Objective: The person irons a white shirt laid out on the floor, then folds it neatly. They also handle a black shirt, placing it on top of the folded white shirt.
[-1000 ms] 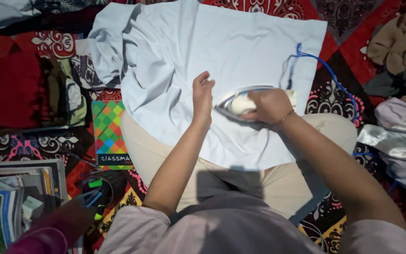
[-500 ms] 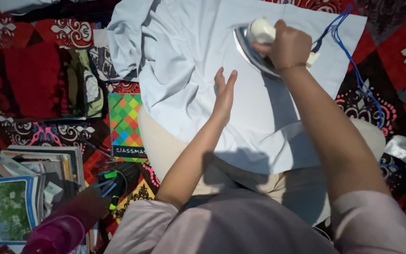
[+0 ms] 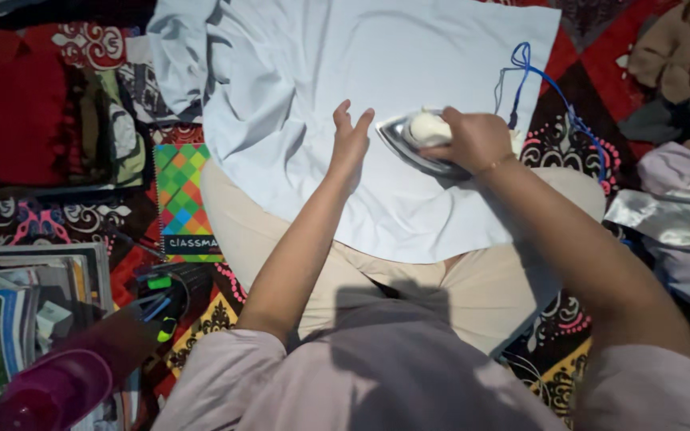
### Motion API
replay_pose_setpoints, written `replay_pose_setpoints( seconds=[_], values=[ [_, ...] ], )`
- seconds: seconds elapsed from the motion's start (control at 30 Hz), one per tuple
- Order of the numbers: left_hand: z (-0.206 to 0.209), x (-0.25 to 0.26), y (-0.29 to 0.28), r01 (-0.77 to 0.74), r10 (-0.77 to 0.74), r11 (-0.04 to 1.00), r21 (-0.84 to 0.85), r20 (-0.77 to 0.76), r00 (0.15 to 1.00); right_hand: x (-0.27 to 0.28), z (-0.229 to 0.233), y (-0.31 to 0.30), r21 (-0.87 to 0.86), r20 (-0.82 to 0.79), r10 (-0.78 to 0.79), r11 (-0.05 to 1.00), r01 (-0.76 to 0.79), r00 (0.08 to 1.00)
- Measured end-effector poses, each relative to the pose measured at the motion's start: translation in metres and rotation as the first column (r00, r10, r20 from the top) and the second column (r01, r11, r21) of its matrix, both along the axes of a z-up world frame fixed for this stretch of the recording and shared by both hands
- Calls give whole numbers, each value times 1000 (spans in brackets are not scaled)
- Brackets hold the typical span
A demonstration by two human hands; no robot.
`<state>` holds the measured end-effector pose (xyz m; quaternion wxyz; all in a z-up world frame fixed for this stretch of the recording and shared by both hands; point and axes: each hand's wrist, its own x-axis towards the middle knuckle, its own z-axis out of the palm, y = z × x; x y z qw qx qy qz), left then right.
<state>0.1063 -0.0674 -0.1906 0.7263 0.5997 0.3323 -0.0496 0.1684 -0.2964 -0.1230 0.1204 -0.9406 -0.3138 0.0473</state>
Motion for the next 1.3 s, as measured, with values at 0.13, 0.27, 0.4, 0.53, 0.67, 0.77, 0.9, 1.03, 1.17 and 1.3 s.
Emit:
replay_pose_setpoints(
  seconds=[0.13, 0.27, 0.4, 0.53, 0.67, 0.77, 0.9, 1.03, 1.17, 1.3],
  values=[
    [-13, -3, -5, 137, -135, 991, 15, -62, 989, 3, -3, -33, -42, 19, -56, 998, 57, 998],
    [-43, 4, -10, 369, -355, 855, 364, -108, 929, 60, -38, -41, -16, 186, -195, 979, 201, 963],
    [-66, 5, -12, 438, -422, 770, 465, -145, 895, 133, -86, -40, 63, 354, -336, 940, 336, 873],
    [-63, -4, -8, 476, -462, 769, 427, -143, 875, 180, -108, -59, 102, 295, -515, 854, 510, 805],
    [-69, -7, -6, 503, -487, 750, 429, -155, 860, 185, -101, -96, 164, 336, -604, 793, 586, 723],
    [-95, -3, -6, 499, -522, 682, 534, -123, 844, 160, -95, -125, 151, 344, -622, 776, 612, 704],
    [-137, 7, -7, 490, -568, 580, 651, -108, 816, 112, -77, -174, -19, 260, -587, 790, 612, 766],
    [-157, 9, -6, 487, -578, 545, 682, -115, 808, 74, -59, -220, -172, 143, -577, 786, 594, 804],
    [-152, 6, -6, 487, -552, 573, 659, -129, 824, 67, -44, -262, -98, 287, -621, 739, 667, 730],
    [-153, 0, -9, 477, -594, 518, 710, -103, 798, 55, -58, -300, 619, -70, -680, 544, 567, 729]
  ],
)
